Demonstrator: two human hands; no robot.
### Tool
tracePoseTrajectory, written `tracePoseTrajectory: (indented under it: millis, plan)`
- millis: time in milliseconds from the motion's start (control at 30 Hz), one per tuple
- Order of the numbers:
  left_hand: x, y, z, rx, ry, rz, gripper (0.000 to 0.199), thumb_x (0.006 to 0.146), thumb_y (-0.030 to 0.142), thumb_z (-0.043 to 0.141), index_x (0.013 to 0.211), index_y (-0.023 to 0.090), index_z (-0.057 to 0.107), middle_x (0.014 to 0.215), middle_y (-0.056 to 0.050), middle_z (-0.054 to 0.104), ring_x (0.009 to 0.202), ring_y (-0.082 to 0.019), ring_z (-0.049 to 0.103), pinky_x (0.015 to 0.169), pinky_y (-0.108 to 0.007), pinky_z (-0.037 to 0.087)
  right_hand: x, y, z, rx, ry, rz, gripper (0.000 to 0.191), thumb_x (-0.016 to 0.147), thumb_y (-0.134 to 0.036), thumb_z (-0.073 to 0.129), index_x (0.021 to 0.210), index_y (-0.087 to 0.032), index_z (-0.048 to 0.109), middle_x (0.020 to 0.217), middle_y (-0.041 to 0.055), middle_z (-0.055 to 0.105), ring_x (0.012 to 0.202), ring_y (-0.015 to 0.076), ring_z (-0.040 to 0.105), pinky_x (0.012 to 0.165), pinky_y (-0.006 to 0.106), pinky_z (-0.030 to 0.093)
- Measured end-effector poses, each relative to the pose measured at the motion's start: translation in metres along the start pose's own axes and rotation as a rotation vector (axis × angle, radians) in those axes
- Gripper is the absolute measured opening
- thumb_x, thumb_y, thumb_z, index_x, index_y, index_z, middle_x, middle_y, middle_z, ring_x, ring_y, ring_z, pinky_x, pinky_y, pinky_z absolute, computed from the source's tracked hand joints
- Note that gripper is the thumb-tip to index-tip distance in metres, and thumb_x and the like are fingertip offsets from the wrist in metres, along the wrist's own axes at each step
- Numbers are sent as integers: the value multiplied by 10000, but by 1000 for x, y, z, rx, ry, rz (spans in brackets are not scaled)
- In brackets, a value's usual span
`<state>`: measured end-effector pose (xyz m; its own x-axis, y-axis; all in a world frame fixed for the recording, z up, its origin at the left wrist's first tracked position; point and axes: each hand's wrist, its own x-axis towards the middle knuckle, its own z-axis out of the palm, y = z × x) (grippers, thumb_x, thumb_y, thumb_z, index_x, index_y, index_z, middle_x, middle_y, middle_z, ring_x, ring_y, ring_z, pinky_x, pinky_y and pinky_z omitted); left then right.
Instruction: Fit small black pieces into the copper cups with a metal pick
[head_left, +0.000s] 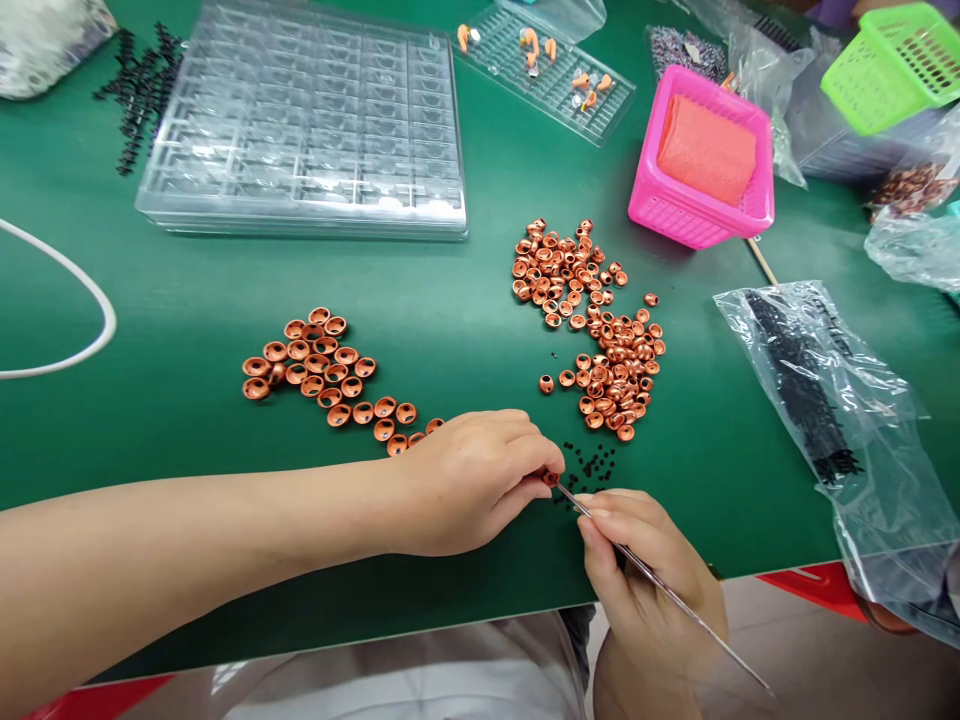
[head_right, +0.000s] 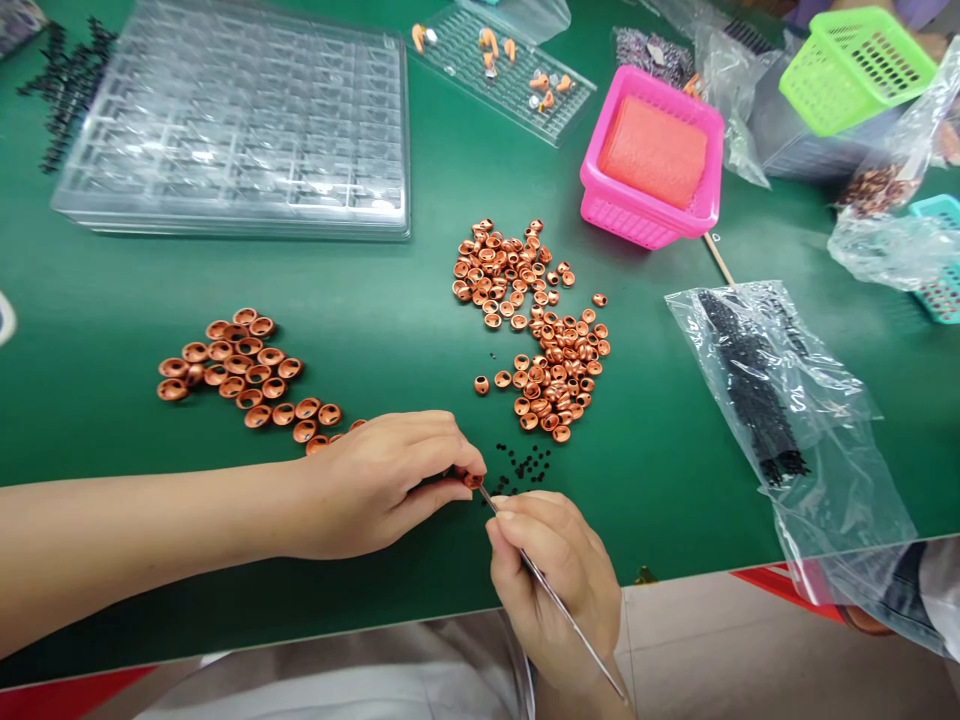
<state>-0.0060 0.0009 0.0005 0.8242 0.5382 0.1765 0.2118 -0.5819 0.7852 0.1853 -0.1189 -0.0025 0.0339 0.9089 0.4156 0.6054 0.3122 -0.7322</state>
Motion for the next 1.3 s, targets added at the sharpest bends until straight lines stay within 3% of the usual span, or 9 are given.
tracePoseTrajectory:
  millis: [300, 567, 833, 1067, 1300]
  plan:
    - [0, 2, -1, 9, -31, 25, 136, 973, 114, 468, 985, 151, 598, 873, -59, 662, 818, -171, 584, 728, -269, 474, -1, 0, 2, 33, 18, 12, 344, 793, 23, 650, 1044, -213, 650, 944, 33, 744, 869, 174, 718, 761, 346, 613]
    - [-3, 11, -1, 57, -1, 125, 152, 981, 76, 419, 983, 136, 558, 857, -80, 639, 764, -171, 554, 662, -266, 470, 1, 0, -3, 100, 9, -19, 358, 793, 34, 631, 1055, -208, 658, 935, 32, 754, 853, 184, 734, 733, 347, 634]
    - [-1, 11, -1, 59, -28, 116, 146, 979, 84, 432, 987, 129, 570, 847, -77, 635, 761, -173, 548, 650, -264, 456, 3, -1, -3, 80, -5, 6, 353, 787, 31, 645, 1044, -211, 661, 915, 29, 748, 846, 179, 726, 739, 343, 628]
    - [4, 23, -35, 250, -231, -62, 163, 924, 62, 479, 935, 151, 615, 795, -52, 604, 737, -191, 554, 626, -275, 432, 2, 2, 2, 230, 167, 25, 338, 765, 72, 625, 1000, -170, 658, 875, 40, 732, 801, 186, 712, 685, 359, 603]
    - [-7, 16, -69, 456, -327, -205, 126, 868, 167, 626, 747, 184, 655, 746, -48, 599, 734, -216, 584, 611, -296, 423, -2, 5, 4, 189, 163, 46, 300, 796, 29, 635, 983, -205, 660, 883, 29, 735, 810, 167, 702, 706, 328, 598]
